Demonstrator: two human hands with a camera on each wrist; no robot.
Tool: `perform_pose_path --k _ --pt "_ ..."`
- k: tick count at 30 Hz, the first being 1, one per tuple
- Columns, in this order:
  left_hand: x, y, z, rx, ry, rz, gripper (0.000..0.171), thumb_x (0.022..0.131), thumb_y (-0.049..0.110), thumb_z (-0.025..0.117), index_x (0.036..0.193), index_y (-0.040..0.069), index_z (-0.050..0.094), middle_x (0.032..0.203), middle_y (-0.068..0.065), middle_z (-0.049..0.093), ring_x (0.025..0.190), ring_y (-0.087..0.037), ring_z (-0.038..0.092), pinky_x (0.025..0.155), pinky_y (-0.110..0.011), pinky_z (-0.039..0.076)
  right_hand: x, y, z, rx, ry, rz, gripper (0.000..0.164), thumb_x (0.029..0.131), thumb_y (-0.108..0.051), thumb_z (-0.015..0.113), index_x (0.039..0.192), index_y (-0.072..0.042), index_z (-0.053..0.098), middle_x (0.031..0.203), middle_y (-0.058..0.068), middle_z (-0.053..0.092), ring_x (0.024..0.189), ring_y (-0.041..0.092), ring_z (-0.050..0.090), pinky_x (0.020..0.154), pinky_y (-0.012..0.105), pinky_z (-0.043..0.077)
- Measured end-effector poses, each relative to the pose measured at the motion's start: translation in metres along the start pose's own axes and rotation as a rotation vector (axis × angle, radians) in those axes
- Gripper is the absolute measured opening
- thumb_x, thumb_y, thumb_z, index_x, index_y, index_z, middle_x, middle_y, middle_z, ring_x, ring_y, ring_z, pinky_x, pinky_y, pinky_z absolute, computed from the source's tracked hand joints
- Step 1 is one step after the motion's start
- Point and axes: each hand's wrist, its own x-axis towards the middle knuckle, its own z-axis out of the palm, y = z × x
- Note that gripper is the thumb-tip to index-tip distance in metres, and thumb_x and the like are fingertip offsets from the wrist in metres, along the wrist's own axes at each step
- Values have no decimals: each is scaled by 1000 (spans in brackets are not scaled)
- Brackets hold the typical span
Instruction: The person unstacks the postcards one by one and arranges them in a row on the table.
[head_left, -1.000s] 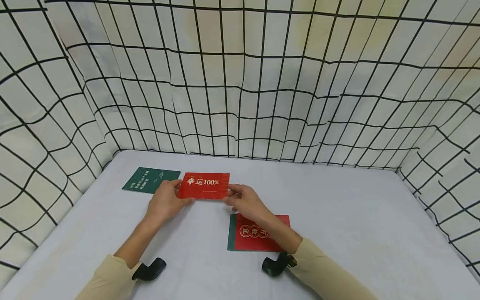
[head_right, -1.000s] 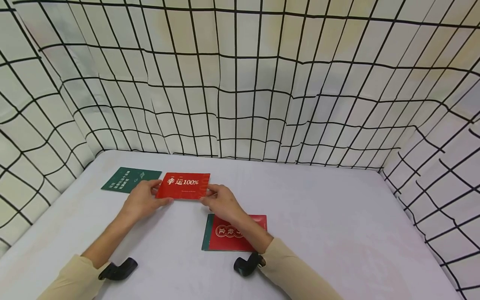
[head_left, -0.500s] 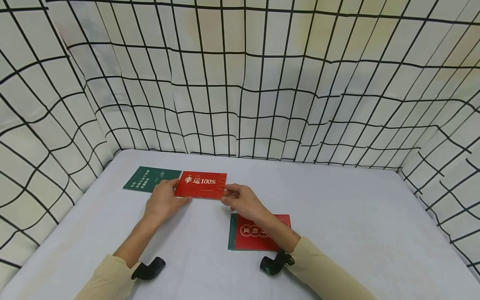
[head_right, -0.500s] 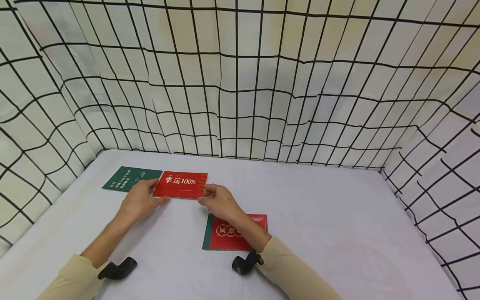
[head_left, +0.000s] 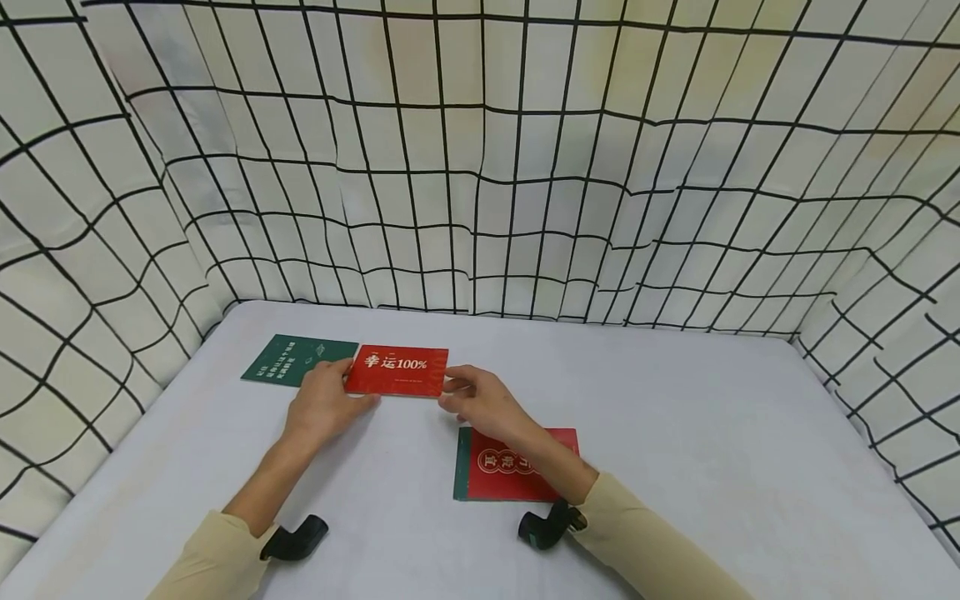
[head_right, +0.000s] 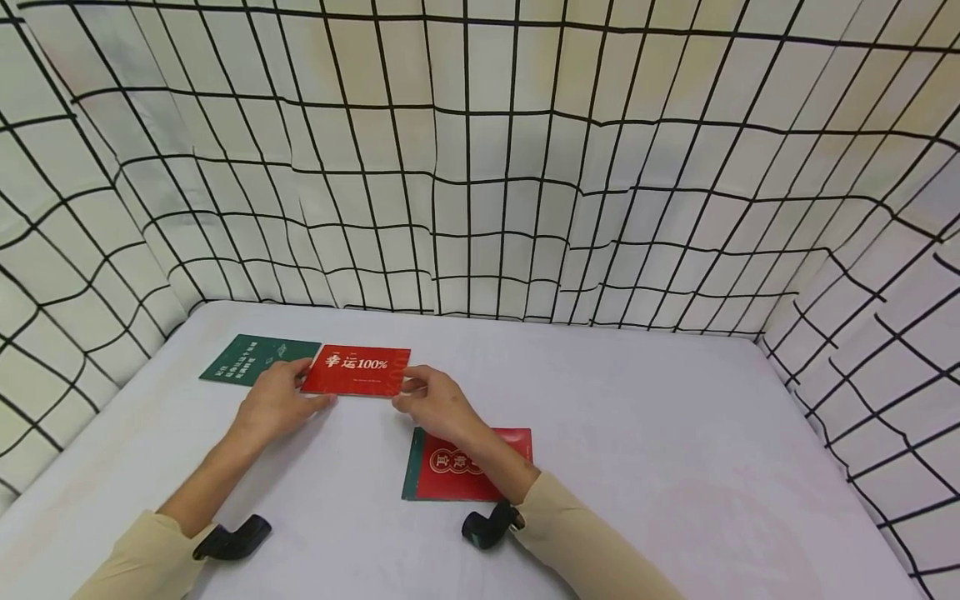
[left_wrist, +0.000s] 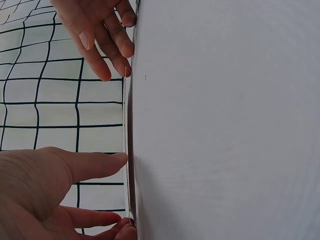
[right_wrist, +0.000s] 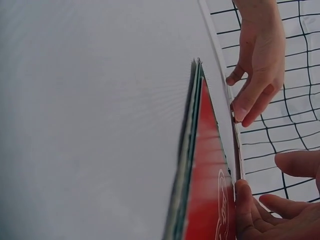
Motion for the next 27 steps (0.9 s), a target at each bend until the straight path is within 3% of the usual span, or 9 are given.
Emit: perform_pose_path --k 15,27 --pt "-3 -4 -2 -8 -6 -22 82 88 23 79 149 -16 40 139 -39 50 125 -50 50 96 -66 54 -3 0 4 -41 -9 -45 64 92 -21 76 151 -8 52 137 10 67 106 20 70 88 36 64" --pt "-3 2 4 -41 18 12 80 88 20 79 150 -15 41 146 -38 45 132 -51 45 103 -67 51 -4 0 0 -55 -8 -23 62 91 -22 77 148 -9 54 137 11 66 112 23 68 92 38 64"
